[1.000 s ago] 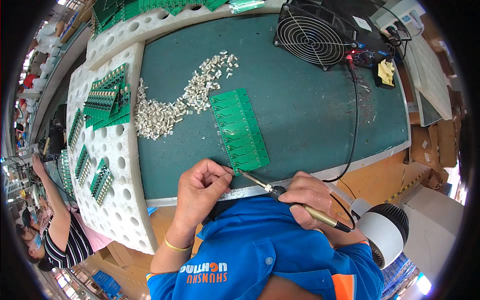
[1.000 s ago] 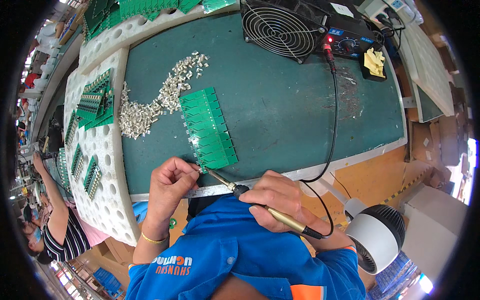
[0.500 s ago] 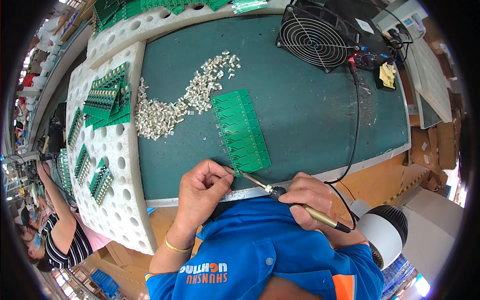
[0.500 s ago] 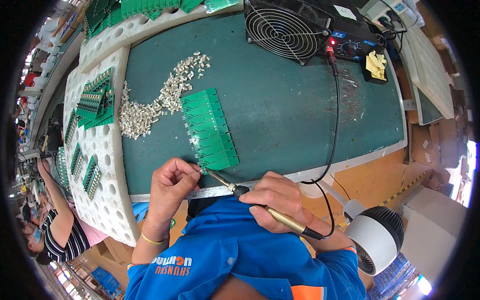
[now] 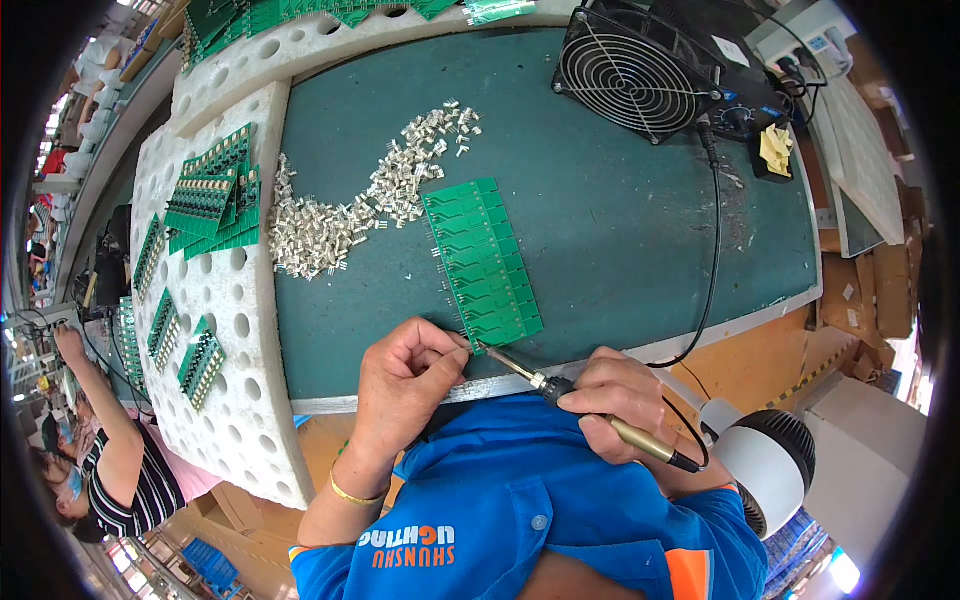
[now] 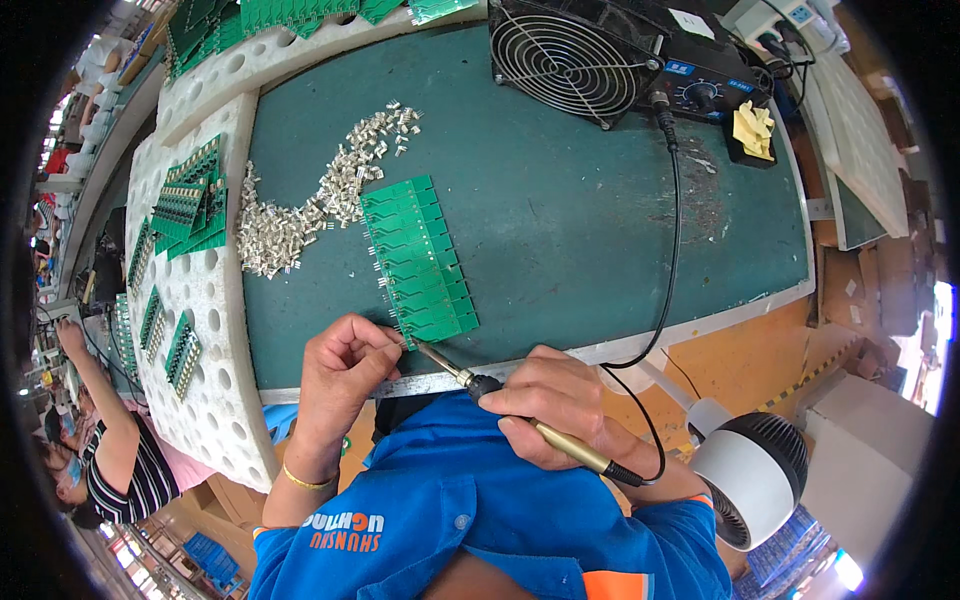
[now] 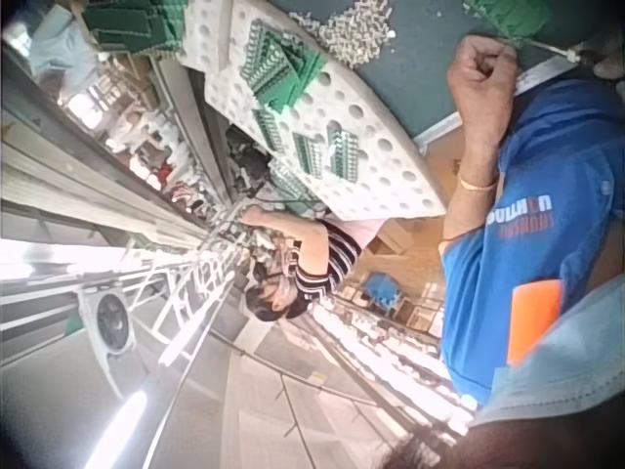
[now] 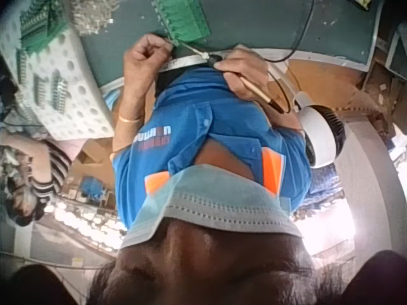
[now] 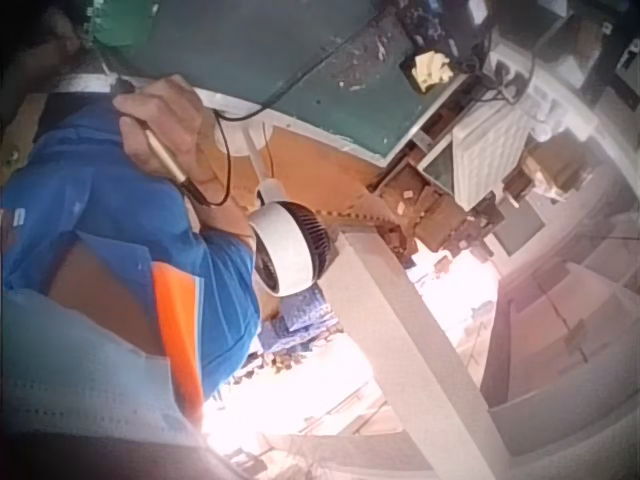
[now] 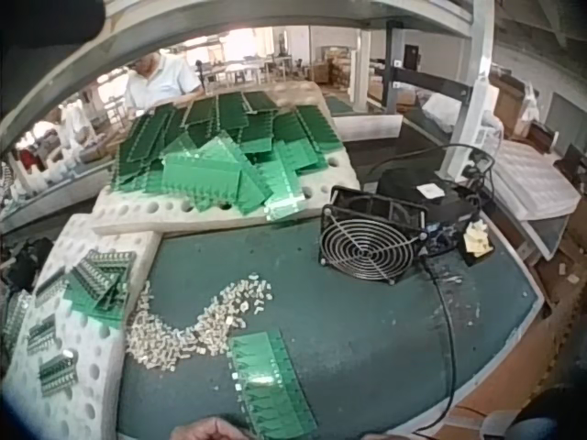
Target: The person handles and turns circuit boards by hand, places a circuit board onto the workbench, and solders electronic components onto the board using a soldering iron and solder wire.
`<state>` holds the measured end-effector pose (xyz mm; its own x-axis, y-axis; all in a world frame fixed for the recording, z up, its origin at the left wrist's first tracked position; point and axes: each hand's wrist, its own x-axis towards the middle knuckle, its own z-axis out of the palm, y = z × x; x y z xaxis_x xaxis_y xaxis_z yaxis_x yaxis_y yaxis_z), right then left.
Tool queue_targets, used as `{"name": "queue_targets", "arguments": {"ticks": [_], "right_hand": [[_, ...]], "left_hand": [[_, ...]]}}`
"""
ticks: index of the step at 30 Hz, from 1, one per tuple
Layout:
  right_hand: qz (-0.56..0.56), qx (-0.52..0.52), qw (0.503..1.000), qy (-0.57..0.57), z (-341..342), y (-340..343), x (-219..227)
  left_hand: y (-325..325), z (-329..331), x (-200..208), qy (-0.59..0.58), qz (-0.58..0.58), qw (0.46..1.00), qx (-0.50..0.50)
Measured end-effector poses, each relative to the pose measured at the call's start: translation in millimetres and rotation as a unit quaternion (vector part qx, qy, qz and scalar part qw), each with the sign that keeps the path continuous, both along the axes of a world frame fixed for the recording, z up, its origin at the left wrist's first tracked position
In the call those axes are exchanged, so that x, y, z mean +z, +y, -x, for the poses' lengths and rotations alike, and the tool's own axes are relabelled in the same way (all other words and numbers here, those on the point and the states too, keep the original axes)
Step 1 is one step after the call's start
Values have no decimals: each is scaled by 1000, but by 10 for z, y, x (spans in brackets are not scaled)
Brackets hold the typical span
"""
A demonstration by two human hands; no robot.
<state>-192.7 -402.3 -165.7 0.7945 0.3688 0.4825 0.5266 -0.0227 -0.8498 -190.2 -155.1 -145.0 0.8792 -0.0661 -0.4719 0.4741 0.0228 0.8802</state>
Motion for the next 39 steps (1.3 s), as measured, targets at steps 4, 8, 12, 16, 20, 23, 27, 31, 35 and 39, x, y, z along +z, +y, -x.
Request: {"name": "queue_targets", "arguments": {"ticks": [4, 8, 12, 16, 20, 23, 27, 31, 35, 39], "right_hand": [[10, 4, 1000, -5, -8, 1, 26], [4, -5, 1000, 2, 5, -10, -4], [15, -3, 1000, -17, 12, 8, -3], [-2, -12, 1000, -9, 19, 18, -11], [-10, -16, 1000, -9, 26, 27, -32], [-8, -8, 1000, 1, 23, 17, -21], [-2, -9, 1000, -3, 28, 0, -34], [-6, -11, 1000, -8, 35, -40, -56], [-11, -49, 999, -6, 77, -139, -60], [-19, -73, 997, -13, 81, -214, -77]], "left_hand": [[2, 0, -2, 1, 12, 1000, 4], [23, 13, -27, -7, 17, 1000, -5], [-5, 3, 3, 3, 20, 1000, 14], [-32, -18, 32, 15, 29, 999, 26], [-48, -13, 28, 10, 26, 999, 29], [-61, -14, 23, 5, 28, 999, 38], [-78, -22, 32, 11, 5, 999, 34], [-76, -23, 12, 8, 8, 999, 42], [-76, -20, 24, 0, 17, 999, 46], [-53, -26, 35, 12, 21, 999, 40]]}}
